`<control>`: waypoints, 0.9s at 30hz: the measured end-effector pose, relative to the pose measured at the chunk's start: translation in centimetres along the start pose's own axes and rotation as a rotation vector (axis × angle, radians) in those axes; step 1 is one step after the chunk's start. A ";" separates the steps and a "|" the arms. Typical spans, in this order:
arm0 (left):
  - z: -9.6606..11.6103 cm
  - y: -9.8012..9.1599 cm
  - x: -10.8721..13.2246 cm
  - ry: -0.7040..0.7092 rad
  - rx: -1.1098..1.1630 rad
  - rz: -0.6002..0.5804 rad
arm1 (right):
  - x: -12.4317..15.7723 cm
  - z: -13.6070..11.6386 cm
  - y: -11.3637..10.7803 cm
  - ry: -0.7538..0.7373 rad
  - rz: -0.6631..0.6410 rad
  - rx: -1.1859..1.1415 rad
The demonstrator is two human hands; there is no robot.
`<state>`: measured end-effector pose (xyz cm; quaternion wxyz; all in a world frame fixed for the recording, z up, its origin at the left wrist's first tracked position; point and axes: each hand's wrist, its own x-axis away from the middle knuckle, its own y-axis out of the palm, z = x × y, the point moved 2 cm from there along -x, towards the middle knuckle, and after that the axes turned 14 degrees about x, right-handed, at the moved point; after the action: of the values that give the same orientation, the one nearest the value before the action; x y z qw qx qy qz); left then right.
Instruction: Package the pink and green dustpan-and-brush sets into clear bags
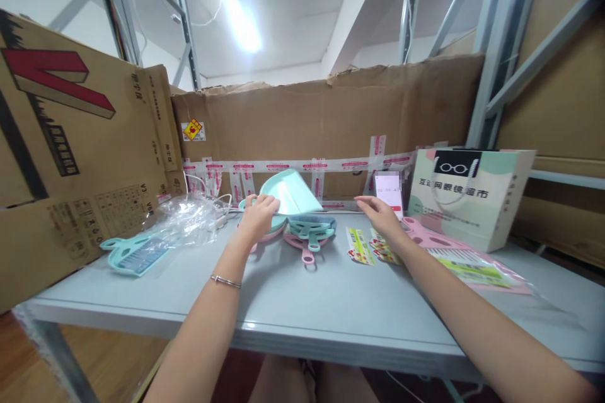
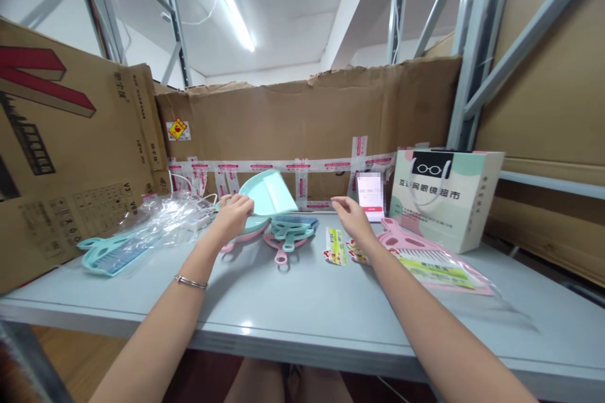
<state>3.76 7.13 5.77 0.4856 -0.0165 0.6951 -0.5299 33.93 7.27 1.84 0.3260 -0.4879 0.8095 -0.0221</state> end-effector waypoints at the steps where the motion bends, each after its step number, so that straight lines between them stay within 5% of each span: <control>1: 0.4 0.1 -0.1 0.056 0.023 -0.010 | -0.3 0.1 -0.1 0.044 0.002 -0.045; 5: 2.0 1.1 -0.5 0.286 0.175 -0.050 | -0.3 -0.3 -0.6 0.195 -0.071 -0.137; 11: 3.4 1.3 -0.5 0.559 0.201 0.094 | 1.9 -2.7 -2.1 0.224 -0.655 -0.404; 18: 4.8 1.6 -0.3 0.634 0.306 0.058 | 3.4 -3.7 -2.4 0.189 -0.926 -0.297; 21: 4.8 1.8 -0.4 0.469 0.574 0.153 | 3.7 -3.9 -1.1 0.213 -0.840 -0.273; 24: 4.0 2.0 -0.6 0.078 0.940 0.303 | 3.7 -3.9 0.2 0.231 -0.614 -0.286; 27: 3.5 2.6 -0.4 -0.336 1.246 0.100 | 4.0 -4.1 1.2 0.185 -0.505 -0.352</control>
<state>7.72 5.98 4.20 0.5305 0.2179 0.1718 -0.8010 29.50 3.51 2.67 0.1460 -0.7183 0.6802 -0.0061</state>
